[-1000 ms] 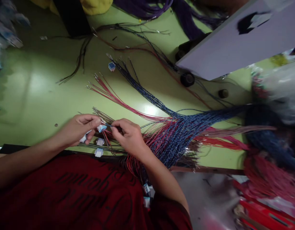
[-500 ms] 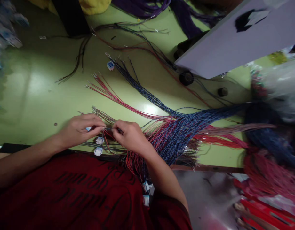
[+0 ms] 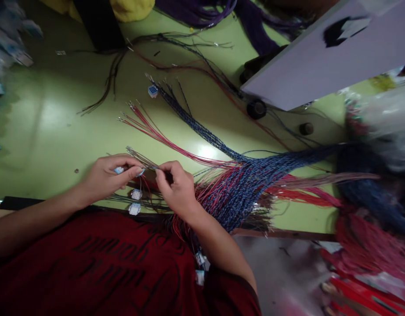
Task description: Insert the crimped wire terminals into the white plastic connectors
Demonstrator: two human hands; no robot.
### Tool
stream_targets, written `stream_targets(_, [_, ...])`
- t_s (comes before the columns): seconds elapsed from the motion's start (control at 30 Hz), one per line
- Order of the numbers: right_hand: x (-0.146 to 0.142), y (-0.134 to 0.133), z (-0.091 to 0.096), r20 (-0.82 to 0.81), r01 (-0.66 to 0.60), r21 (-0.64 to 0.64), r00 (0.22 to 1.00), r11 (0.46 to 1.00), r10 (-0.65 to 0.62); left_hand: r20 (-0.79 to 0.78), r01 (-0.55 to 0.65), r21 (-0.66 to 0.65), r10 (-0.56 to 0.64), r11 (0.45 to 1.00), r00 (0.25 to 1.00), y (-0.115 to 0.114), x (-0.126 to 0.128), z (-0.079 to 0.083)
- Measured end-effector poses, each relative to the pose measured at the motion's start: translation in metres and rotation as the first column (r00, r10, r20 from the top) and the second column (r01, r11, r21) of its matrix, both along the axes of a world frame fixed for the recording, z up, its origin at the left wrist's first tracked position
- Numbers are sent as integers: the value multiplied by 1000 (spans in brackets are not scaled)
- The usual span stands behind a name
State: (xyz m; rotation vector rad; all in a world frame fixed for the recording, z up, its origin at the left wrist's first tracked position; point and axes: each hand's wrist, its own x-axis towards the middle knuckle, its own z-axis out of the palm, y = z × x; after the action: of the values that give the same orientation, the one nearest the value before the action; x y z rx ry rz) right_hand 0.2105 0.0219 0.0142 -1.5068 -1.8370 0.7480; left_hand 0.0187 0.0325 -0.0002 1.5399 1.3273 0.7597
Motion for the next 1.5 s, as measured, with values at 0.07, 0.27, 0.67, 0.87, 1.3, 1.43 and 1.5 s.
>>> stream_targets(0.07, [1, 0, 0, -43, 10, -8, 999, 1000, -11, 103, -13, -215, 35, 977, 994, 1, 0, 4])
stream_targets(0.27, [3, 1, -5, 45, -65, 91, 997, 994, 61, 246, 37, -437, 79, 899, 966, 4, 0, 10])
stream_targets(0.67, [1, 2, -1, -195, -98, -125, 978, 987, 73, 200, 0, -390, 85, 921, 976, 0, 4, 12])
stream_targets(0.87, [8, 7, 0, -184, -290, -140, 947, 947, 263, 134, 12, -170, 11, 985, 991, 0, 5, 9])
stream_targets(1.3, [8, 4, -12, 131, -178, 213, 980, 961, 153, 303, 43, -468, 115, 883, 946, 4, 3, 6])
stream_targets(1.43, [2, 3, -9, 11, -153, 142, 988, 978, 153, 256, -13, -383, 120, 924, 959, 1, 5, 8])
stream_targets(1.5, [-1, 2, -6, -65, -153, 61, 985, 986, 157, 254, -28, -297, 107, 955, 961, 0, 5, 8])
